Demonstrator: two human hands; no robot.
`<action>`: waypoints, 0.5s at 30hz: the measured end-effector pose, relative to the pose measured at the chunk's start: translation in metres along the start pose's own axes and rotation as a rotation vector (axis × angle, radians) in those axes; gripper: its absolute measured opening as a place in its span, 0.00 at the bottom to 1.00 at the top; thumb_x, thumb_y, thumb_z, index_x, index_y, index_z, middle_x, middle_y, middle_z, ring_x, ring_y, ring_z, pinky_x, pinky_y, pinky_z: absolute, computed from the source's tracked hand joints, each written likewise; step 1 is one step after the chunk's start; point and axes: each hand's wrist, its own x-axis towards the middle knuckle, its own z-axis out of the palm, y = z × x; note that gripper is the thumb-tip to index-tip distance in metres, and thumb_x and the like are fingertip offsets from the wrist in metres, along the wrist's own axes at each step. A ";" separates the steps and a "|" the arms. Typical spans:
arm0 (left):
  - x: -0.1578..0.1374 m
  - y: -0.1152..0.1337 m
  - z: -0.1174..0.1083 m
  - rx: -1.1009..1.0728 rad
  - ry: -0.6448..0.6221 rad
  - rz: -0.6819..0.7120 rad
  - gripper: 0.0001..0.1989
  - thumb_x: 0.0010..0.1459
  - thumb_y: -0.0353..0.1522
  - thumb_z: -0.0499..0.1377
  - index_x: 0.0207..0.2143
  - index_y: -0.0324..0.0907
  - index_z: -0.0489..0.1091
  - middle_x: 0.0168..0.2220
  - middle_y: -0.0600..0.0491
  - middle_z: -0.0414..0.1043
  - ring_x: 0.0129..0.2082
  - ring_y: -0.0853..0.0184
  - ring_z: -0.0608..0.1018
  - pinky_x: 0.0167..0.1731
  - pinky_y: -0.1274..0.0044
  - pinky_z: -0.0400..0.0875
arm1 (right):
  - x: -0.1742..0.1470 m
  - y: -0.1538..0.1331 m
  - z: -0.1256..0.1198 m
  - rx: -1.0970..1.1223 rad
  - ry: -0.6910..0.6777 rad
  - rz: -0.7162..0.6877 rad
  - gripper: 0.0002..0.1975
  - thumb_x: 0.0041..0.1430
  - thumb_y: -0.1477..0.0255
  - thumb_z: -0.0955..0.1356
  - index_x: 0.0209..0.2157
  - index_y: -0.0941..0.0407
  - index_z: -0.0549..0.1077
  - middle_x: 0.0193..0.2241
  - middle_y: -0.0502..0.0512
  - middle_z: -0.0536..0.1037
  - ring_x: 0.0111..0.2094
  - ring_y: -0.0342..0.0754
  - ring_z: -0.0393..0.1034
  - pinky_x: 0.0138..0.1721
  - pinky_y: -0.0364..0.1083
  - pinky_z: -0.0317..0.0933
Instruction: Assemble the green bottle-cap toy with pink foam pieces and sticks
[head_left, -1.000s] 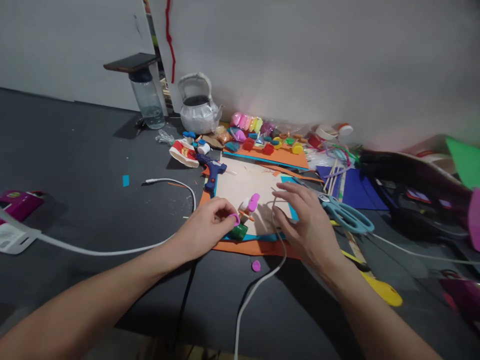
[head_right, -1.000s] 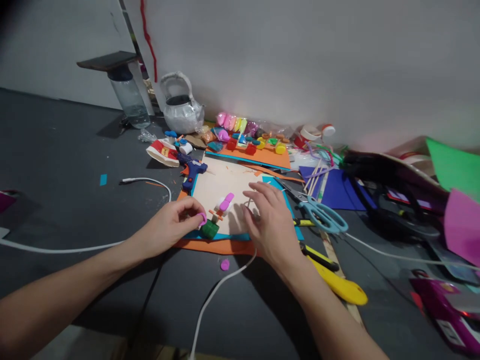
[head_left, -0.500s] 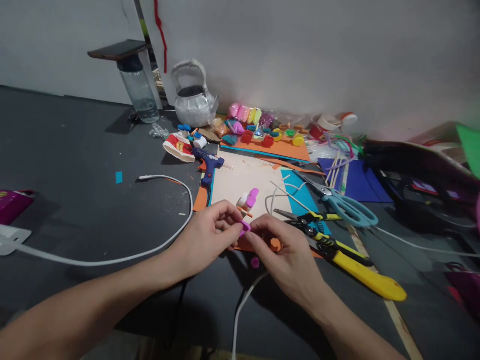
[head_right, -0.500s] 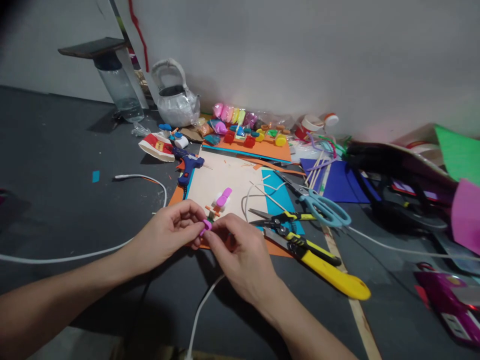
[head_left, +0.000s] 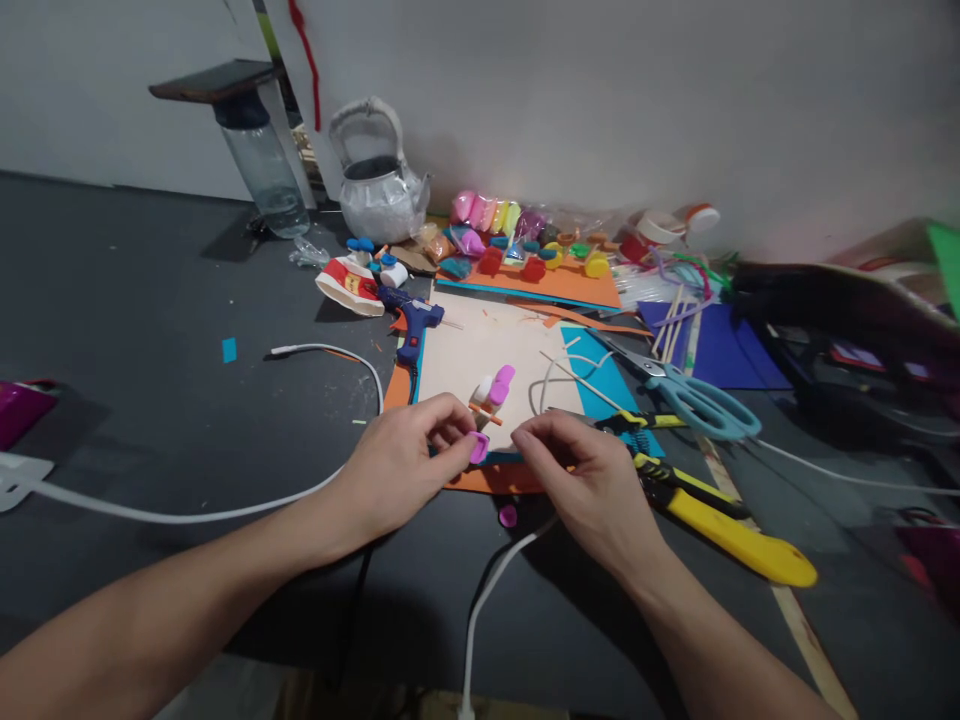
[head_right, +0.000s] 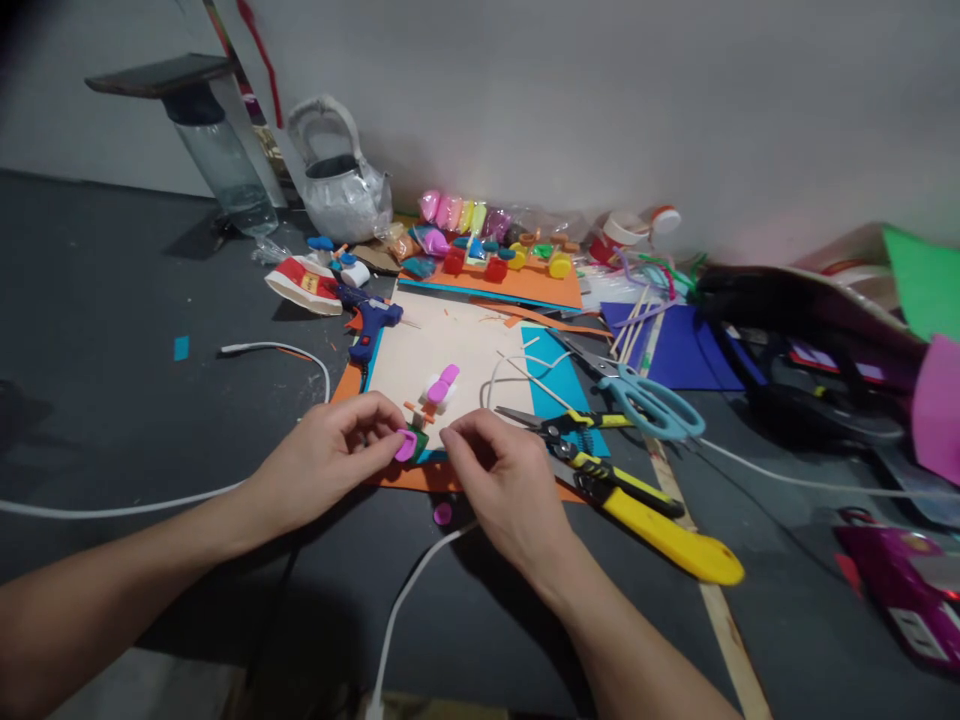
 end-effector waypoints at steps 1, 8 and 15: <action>0.001 -0.001 0.000 0.008 0.008 0.000 0.04 0.59 0.34 0.59 0.35 0.44 0.71 0.30 0.58 0.75 0.29 0.72 0.75 0.28 0.80 0.66 | 0.001 0.002 0.000 -0.011 0.004 0.007 0.11 0.62 0.67 0.66 0.28 0.56 0.73 0.24 0.48 0.74 0.25 0.42 0.65 0.28 0.41 0.58; 0.007 -0.004 -0.002 0.002 0.028 -0.015 0.04 0.57 0.34 0.60 0.33 0.44 0.70 0.29 0.59 0.73 0.27 0.71 0.73 0.28 0.79 0.65 | 0.004 0.011 0.012 -0.067 -0.035 0.028 0.12 0.62 0.64 0.67 0.41 0.56 0.76 0.22 0.48 0.74 0.24 0.43 0.65 0.28 0.42 0.57; 0.010 -0.003 0.000 0.027 0.057 -0.044 0.06 0.56 0.36 0.60 0.31 0.43 0.70 0.29 0.58 0.72 0.27 0.70 0.71 0.29 0.78 0.63 | 0.007 0.009 0.015 -0.067 -0.061 0.044 0.13 0.63 0.64 0.66 0.42 0.57 0.78 0.22 0.48 0.74 0.23 0.42 0.64 0.27 0.42 0.55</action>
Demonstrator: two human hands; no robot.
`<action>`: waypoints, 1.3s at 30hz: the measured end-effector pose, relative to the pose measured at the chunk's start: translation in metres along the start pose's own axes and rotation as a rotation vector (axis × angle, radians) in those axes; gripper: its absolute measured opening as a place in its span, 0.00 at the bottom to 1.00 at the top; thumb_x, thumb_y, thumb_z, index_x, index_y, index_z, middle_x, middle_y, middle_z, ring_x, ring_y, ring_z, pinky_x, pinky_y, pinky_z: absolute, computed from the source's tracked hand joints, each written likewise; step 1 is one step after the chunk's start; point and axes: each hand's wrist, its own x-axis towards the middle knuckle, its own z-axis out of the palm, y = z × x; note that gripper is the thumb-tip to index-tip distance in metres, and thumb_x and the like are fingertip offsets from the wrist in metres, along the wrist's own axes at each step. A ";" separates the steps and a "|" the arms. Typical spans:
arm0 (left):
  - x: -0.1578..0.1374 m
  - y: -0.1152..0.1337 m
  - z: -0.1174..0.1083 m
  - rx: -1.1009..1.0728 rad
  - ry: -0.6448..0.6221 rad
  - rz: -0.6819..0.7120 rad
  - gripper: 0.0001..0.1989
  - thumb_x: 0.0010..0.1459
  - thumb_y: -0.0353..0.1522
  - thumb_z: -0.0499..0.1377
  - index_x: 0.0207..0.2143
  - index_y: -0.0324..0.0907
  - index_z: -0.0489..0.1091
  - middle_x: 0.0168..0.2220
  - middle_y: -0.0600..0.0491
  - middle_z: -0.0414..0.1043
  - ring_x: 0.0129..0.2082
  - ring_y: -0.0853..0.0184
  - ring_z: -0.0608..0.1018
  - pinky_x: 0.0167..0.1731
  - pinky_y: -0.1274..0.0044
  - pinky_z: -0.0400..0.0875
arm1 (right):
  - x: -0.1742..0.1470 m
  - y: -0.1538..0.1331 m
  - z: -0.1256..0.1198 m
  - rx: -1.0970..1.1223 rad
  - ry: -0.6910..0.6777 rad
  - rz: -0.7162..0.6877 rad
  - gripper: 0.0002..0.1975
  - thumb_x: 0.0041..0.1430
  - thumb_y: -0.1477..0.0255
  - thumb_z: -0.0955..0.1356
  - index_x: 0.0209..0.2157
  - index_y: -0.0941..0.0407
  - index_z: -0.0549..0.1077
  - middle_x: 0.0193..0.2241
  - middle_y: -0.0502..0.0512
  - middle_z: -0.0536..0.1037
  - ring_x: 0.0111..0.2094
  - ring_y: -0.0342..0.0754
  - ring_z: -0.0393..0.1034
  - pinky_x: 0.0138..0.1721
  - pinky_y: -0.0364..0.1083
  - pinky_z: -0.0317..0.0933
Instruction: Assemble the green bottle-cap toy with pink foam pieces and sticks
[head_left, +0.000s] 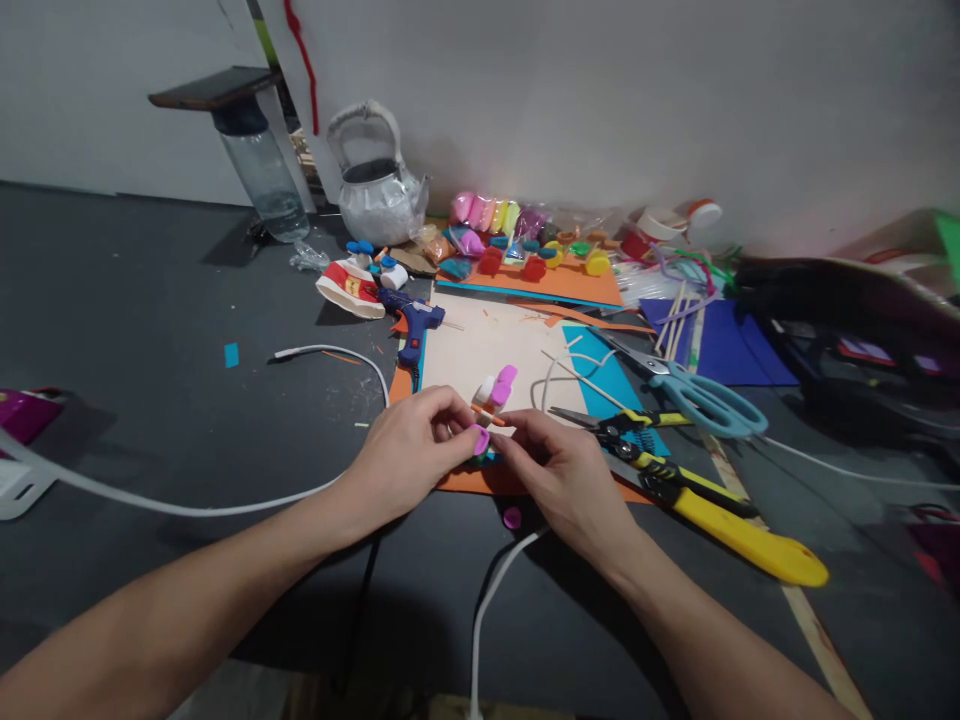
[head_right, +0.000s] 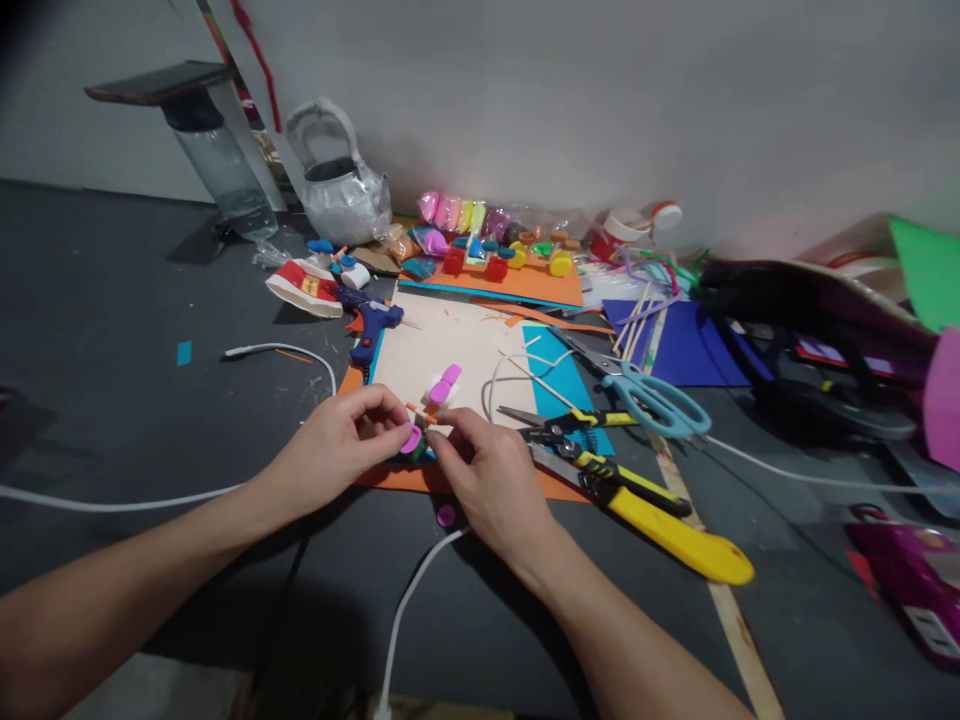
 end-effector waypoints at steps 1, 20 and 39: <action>0.001 0.000 0.001 -0.027 0.007 -0.001 0.06 0.56 0.35 0.61 0.30 0.42 0.70 0.29 0.57 0.72 0.28 0.70 0.71 0.29 0.78 0.64 | 0.000 0.000 0.000 0.003 -0.001 0.003 0.14 0.63 0.63 0.66 0.42 0.57 0.78 0.22 0.48 0.74 0.23 0.42 0.63 0.26 0.42 0.55; 0.008 -0.003 0.009 -0.096 0.034 -0.059 0.06 0.54 0.35 0.62 0.30 0.40 0.72 0.26 0.57 0.72 0.25 0.72 0.70 0.26 0.79 0.63 | 0.005 0.003 0.004 0.050 -0.026 -0.014 0.12 0.63 0.67 0.65 0.39 0.57 0.78 0.26 0.52 0.79 0.27 0.45 0.70 0.31 0.43 0.61; 0.007 -0.003 0.017 -0.195 0.035 -0.065 0.06 0.54 0.33 0.62 0.33 0.41 0.70 0.26 0.58 0.68 0.26 0.72 0.71 0.28 0.79 0.65 | 0.006 0.002 0.002 0.078 -0.033 -0.029 0.11 0.62 0.70 0.64 0.38 0.56 0.79 0.30 0.53 0.82 0.30 0.46 0.74 0.32 0.43 0.63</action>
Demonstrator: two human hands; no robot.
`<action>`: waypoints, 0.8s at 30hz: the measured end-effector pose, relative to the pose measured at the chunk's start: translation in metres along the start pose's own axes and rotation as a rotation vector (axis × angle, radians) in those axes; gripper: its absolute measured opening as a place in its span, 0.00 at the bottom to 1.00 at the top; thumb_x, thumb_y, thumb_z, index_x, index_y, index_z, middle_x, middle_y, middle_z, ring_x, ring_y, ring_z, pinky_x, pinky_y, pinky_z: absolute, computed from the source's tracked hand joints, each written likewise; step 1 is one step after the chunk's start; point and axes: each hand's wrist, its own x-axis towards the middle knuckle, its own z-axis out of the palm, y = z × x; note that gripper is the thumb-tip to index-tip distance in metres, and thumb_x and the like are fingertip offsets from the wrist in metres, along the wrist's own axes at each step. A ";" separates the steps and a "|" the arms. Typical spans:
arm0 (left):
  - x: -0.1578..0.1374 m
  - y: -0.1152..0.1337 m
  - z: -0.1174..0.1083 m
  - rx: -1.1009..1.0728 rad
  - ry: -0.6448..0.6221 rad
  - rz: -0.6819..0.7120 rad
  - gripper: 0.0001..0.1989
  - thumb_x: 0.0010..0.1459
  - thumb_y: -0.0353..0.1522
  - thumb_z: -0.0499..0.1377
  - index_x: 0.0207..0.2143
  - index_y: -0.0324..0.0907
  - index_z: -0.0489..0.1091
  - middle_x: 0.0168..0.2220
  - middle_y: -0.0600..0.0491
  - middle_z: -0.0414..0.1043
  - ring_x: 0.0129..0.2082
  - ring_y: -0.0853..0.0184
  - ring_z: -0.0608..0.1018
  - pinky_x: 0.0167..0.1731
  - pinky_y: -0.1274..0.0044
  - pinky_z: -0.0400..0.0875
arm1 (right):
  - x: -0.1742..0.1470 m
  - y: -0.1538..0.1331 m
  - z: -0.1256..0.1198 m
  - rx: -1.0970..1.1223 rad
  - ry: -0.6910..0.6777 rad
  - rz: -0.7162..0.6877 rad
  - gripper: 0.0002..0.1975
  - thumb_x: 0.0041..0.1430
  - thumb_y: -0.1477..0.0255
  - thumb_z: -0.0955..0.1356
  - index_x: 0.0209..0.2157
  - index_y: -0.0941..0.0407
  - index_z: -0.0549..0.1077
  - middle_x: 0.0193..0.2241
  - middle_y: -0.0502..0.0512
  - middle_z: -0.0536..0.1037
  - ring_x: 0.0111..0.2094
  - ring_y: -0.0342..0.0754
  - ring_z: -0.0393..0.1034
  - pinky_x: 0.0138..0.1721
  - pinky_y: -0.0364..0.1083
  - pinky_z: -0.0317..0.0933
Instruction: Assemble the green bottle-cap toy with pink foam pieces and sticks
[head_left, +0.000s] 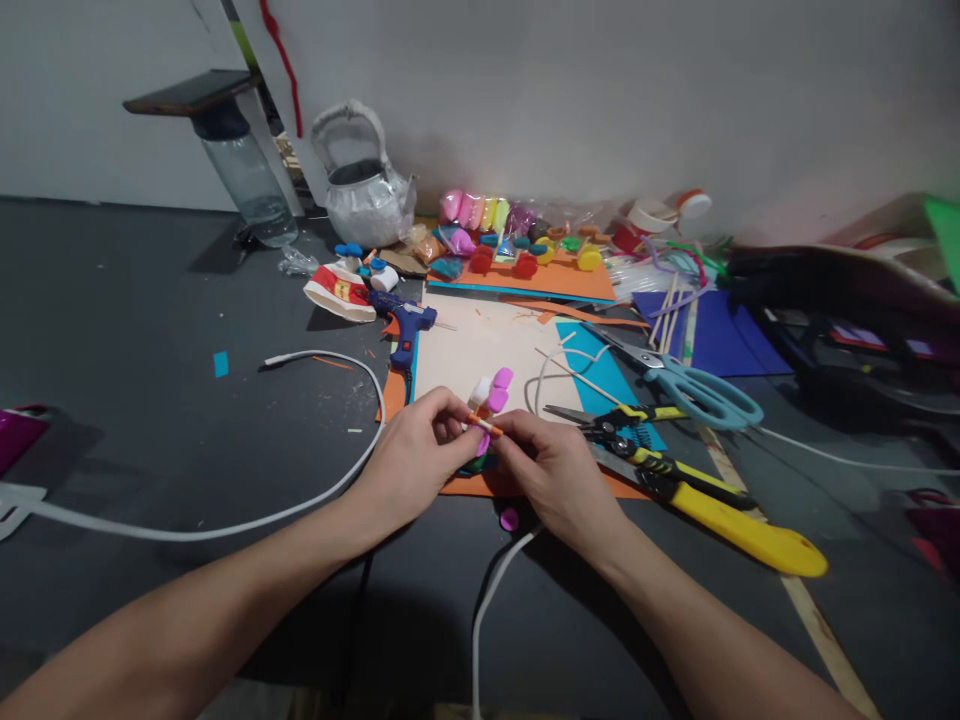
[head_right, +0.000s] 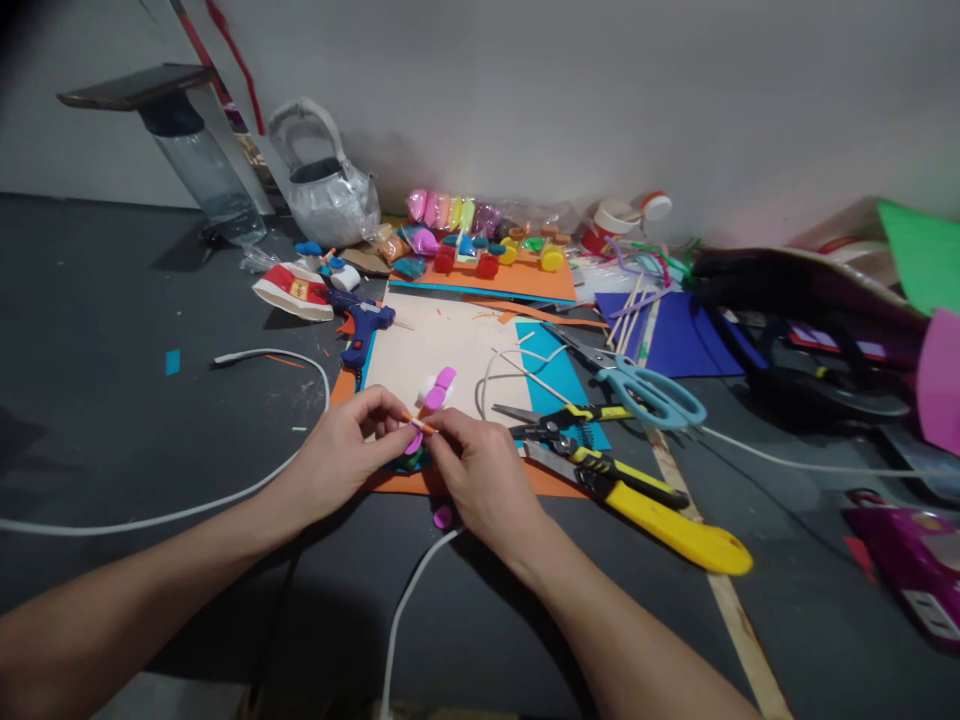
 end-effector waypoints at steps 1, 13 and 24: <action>0.000 0.000 0.000 0.002 0.002 0.010 0.06 0.54 0.33 0.62 0.35 0.41 0.70 0.27 0.58 0.68 0.27 0.71 0.70 0.29 0.79 0.65 | 0.000 0.000 0.000 0.003 -0.001 0.001 0.11 0.62 0.70 0.64 0.38 0.56 0.79 0.30 0.53 0.82 0.30 0.46 0.74 0.32 0.43 0.63; 0.000 -0.005 0.003 0.021 0.020 0.107 0.04 0.56 0.33 0.60 0.34 0.41 0.72 0.32 0.55 0.71 0.33 0.68 0.73 0.36 0.76 0.68 | -0.002 -0.003 -0.001 0.094 -0.013 0.029 0.13 0.62 0.68 0.64 0.41 0.57 0.78 0.25 0.50 0.78 0.24 0.43 0.68 0.27 0.42 0.61; -0.001 -0.001 0.003 0.015 0.000 0.093 0.03 0.57 0.31 0.59 0.34 0.41 0.72 0.29 0.57 0.70 0.30 0.69 0.72 0.34 0.78 0.66 | -0.001 -0.009 -0.004 0.120 -0.007 0.090 0.11 0.60 0.63 0.68 0.36 0.57 0.76 0.22 0.48 0.74 0.23 0.41 0.63 0.24 0.41 0.57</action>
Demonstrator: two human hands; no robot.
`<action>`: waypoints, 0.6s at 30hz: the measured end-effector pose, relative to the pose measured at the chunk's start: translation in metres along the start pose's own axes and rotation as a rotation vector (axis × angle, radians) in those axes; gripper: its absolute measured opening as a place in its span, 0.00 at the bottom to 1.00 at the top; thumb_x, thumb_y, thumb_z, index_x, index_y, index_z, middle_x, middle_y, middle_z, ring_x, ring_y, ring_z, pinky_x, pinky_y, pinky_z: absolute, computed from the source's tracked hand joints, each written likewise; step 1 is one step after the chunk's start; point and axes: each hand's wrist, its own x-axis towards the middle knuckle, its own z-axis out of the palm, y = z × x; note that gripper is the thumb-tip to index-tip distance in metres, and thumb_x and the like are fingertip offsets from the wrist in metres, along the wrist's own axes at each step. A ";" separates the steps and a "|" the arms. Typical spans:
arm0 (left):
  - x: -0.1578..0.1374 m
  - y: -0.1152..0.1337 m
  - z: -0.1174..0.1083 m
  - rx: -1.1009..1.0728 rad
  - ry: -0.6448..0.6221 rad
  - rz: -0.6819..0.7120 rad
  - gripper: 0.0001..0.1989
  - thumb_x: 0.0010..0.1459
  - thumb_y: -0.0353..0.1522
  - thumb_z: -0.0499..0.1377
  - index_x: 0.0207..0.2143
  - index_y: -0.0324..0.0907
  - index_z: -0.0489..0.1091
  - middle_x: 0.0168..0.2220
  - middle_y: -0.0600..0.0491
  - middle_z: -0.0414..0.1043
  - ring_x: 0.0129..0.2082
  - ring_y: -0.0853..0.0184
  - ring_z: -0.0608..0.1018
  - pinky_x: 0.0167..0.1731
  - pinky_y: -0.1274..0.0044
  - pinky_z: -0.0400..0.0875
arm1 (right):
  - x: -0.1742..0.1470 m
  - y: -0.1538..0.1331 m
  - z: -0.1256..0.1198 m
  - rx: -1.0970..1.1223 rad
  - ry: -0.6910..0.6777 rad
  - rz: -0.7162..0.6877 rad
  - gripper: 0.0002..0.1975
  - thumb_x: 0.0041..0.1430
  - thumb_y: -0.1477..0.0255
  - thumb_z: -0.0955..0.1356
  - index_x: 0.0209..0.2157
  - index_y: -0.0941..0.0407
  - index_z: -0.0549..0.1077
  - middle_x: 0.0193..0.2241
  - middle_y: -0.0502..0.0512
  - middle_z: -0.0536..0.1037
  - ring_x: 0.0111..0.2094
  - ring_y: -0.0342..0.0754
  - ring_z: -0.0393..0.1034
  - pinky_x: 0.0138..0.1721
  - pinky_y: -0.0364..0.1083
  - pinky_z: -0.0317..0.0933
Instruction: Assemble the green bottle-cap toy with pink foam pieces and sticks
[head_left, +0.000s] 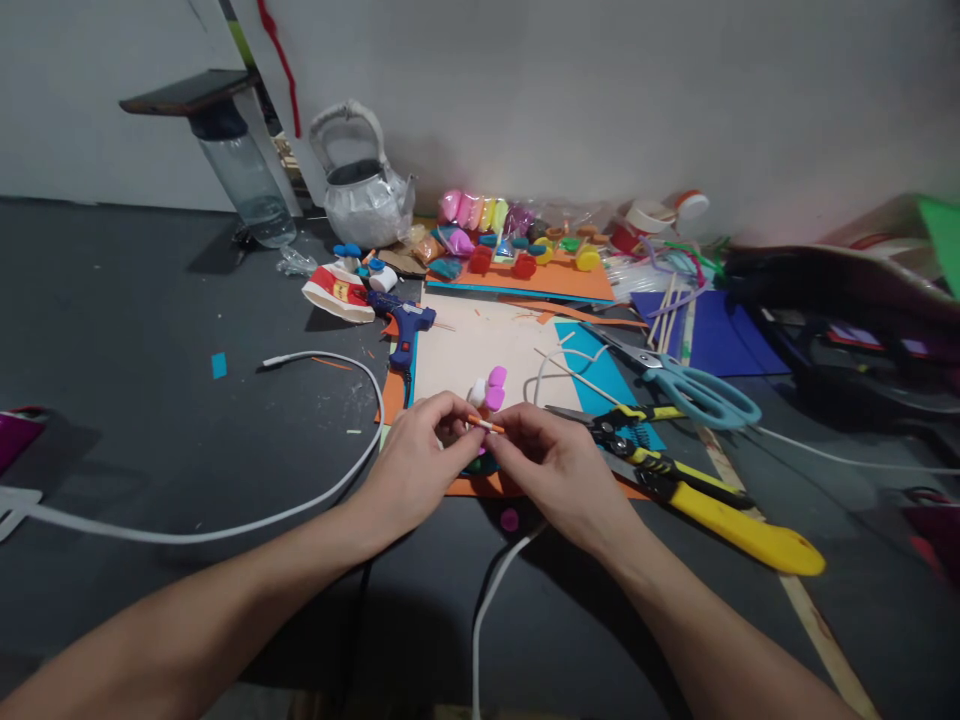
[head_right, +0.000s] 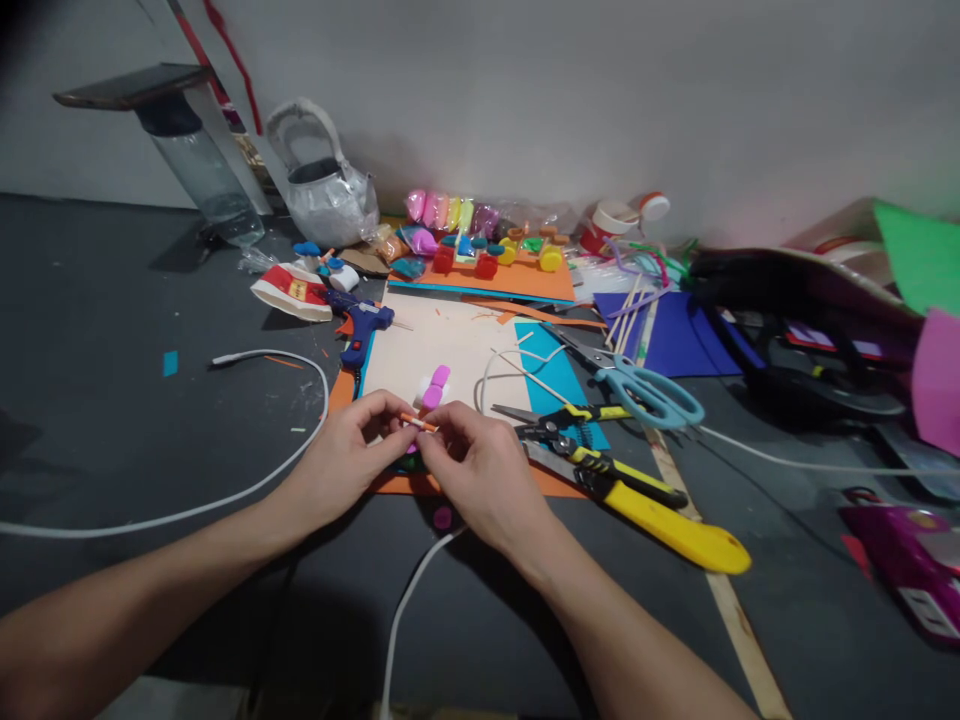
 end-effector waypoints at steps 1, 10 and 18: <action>0.000 0.001 0.000 -0.008 -0.008 -0.006 0.04 0.58 0.32 0.59 0.35 0.41 0.72 0.29 0.57 0.70 0.30 0.70 0.72 0.33 0.78 0.66 | 0.000 -0.001 0.000 0.004 0.002 0.007 0.11 0.59 0.63 0.68 0.35 0.57 0.76 0.22 0.48 0.74 0.23 0.41 0.63 0.24 0.41 0.57; 0.002 0.003 -0.005 -0.044 -0.063 -0.055 0.07 0.54 0.29 0.61 0.37 0.39 0.72 0.29 0.57 0.71 0.30 0.70 0.72 0.33 0.79 0.66 | 0.001 0.000 -0.002 0.108 -0.030 0.059 0.14 0.58 0.61 0.68 0.35 0.57 0.76 0.27 0.52 0.78 0.26 0.44 0.68 0.27 0.42 0.62; 0.005 0.002 -0.007 -0.062 -0.081 -0.042 0.05 0.54 0.30 0.61 0.35 0.39 0.72 0.26 0.59 0.67 0.27 0.72 0.69 0.29 0.79 0.64 | 0.001 0.002 -0.004 0.198 -0.085 0.085 0.14 0.58 0.61 0.68 0.36 0.57 0.76 0.30 0.54 0.80 0.29 0.47 0.74 0.31 0.45 0.68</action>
